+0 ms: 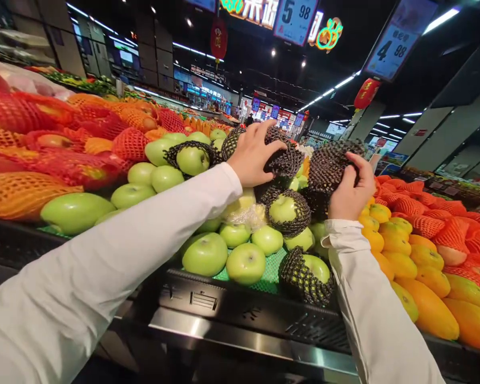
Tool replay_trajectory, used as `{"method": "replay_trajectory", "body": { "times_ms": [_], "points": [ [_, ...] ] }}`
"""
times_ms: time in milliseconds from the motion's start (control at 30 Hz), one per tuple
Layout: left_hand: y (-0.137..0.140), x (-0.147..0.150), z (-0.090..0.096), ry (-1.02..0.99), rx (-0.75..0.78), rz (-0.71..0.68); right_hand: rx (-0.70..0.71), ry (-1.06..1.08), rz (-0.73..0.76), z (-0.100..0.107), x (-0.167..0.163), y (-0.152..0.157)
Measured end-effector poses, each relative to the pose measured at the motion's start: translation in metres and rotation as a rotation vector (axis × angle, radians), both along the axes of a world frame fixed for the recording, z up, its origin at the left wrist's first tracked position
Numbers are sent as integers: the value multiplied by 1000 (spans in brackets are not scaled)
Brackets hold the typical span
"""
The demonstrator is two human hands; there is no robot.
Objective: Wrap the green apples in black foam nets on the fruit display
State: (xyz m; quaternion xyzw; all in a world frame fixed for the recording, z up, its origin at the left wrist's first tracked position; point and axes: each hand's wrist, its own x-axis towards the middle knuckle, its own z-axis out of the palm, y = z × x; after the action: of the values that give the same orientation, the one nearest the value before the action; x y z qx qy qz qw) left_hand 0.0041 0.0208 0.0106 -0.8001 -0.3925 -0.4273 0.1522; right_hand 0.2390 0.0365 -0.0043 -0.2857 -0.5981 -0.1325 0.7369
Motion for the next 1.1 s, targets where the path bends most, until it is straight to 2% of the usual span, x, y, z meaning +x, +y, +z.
{"method": "replay_trajectory", "body": {
  "times_ms": [133, 333, 467, 600, 667, 767, 900, 1000, 1100],
  "points": [
    [6, -17, 5, 10, -177, -124, 13, 75, -25, 0, 3, 4],
    [-3, -16, 5, 112, -258, -358, -59, -41, 22, -7, -13, -4],
    [-9, -14, 5, 127, -316, -402, -131, -147, 12, -5, -15, -8],
    [-11, -14, 5, 143, -379, -444, -207, -91, 97, -6, -14, -5],
    [-11, -13, 5, 138, -377, -455, -198, -64, 151, -6, -16, -7],
    [-11, -12, 6, 66, -298, -436, -129, -137, 194, -4, -22, -17],
    [-15, -11, 8, -95, -179, -422, -86, -300, 78, 0, -30, -34],
    [-17, -10, 7, -169, -175, -432, -115, -403, 56, -2, -33, -37],
    [-17, -10, 5, -183, -226, -479, -181, -444, 133, -6, -34, -34]
  ]
}}
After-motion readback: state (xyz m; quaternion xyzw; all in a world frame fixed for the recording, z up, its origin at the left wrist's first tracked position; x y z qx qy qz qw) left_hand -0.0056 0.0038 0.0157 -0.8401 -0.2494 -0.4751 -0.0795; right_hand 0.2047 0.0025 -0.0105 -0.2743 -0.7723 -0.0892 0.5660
